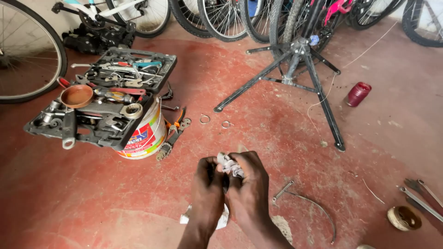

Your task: Inspecting and cleaning a bicycle derailleur component using a cloth and a small tool to remove grime.

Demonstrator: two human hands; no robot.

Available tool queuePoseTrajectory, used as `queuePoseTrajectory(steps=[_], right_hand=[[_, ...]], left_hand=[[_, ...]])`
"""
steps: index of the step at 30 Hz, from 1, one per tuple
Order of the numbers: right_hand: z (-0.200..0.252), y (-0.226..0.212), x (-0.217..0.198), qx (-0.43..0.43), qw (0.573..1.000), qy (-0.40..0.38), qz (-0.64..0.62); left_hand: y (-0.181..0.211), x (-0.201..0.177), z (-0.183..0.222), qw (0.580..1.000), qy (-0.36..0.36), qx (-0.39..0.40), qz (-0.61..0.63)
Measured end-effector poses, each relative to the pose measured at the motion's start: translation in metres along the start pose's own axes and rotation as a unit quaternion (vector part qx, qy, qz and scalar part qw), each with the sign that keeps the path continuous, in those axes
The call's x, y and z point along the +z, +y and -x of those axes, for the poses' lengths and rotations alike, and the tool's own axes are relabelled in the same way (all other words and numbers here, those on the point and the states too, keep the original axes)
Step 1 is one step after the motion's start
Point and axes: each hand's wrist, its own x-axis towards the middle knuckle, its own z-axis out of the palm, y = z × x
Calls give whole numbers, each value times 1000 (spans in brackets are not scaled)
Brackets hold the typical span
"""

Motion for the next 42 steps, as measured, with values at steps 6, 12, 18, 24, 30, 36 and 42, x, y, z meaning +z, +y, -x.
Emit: queuePoseTrajectory(steps=[6, 12, 18, 24, 30, 36, 42], right_hand=[[-18, -5, -11, 90, 994, 17, -65], [-39, -6, -44, -7, 998, -41, 46], [-31, 15, -34, -84, 951, -201, 219], [-30, 26, -29, -71, 940, -218, 253], [-31, 27, -25, 95, 961, -235, 107], [-30, 23, -28, 135, 973, -180, 46], [-21, 36, -15, -10, 989, -108, 96]], left_hand=[[21, -5, 4, 996, 9, 19, 86], [27, -13, 6, 990, -7, -1, 143], [28, -16, 5, 994, -45, 30, 100], [28, -7, 7, 990, -63, 20, 122], [29, -6, 8, 986, -32, 19, 165], [36, -7, 8, 981, 14, -9, 193], [58, -4, 10, 938, 63, -175, 293]])
